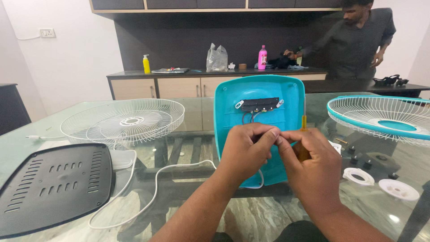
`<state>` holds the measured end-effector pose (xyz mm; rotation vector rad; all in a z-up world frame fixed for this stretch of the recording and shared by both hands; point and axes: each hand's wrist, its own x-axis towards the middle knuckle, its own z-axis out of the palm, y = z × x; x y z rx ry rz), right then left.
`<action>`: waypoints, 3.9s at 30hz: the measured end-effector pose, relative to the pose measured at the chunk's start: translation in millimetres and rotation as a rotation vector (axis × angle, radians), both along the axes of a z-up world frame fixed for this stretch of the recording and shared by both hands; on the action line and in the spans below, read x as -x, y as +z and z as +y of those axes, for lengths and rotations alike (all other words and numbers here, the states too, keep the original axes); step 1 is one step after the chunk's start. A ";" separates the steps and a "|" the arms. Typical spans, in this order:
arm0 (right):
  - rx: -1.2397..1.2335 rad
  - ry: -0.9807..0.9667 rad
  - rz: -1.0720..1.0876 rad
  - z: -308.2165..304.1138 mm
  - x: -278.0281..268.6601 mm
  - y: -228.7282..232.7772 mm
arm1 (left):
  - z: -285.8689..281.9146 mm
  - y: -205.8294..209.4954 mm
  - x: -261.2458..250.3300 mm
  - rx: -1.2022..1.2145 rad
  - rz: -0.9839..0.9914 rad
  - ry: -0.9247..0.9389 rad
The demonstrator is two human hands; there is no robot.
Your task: The person uses a screwdriver to remove screws from the back cover of a small appliance, then detaches the internal circuit board and capacitor. The back cover is set aside, and the internal components are handled and separated from the main housing.
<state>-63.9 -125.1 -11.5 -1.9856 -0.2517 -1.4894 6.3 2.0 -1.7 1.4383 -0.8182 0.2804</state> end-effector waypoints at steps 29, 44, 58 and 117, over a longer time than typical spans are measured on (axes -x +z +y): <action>0.208 -0.391 0.878 -131.7 32.9 22.8 | -32.2 -8.6 48.4 -0.426 -0.704 0.106; 0.228 -0.625 1.142 -255.1 35.6 -3.6 | -165.2 -29.5 38.0 -0.573 -0.791 -0.094; 0.204 -0.693 1.214 -231.4 37.2 7.6 | -169.5 -39.7 30.1 -0.462 -0.775 -0.050; -0.162 -0.436 0.267 -152.9 54.7 -13.6 | 6.9 96.2 4.5 -0.124 -1.111 0.709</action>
